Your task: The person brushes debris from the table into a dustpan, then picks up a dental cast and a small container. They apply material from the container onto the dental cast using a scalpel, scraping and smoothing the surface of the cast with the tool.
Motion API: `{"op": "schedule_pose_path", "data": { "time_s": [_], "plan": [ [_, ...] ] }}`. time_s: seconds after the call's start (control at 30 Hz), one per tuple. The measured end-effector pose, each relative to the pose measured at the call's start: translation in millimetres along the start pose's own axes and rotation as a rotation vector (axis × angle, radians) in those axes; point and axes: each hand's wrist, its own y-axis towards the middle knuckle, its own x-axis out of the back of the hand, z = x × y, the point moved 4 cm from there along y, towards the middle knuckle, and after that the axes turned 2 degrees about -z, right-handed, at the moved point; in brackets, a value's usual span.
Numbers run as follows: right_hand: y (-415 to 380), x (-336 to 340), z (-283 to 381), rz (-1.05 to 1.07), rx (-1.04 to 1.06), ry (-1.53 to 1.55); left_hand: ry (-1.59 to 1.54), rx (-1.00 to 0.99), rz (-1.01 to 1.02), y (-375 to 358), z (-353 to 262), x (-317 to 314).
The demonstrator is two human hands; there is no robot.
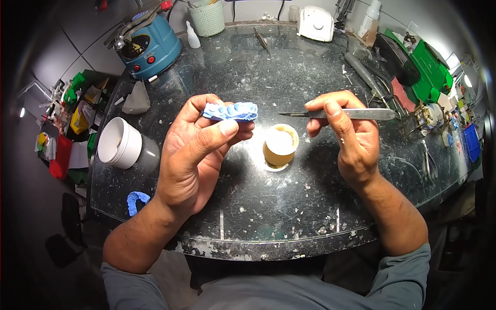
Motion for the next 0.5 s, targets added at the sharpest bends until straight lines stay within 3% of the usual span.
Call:
{"op": "schedule_pose_path", "data": {
  "time_s": [0.5],
  "plan": [
    [-0.4, -0.8, -1.0, -0.002, 0.000, -0.005, -0.122, 0.080, 0.054, 0.0, 0.8, 3.8]
  ]
}}
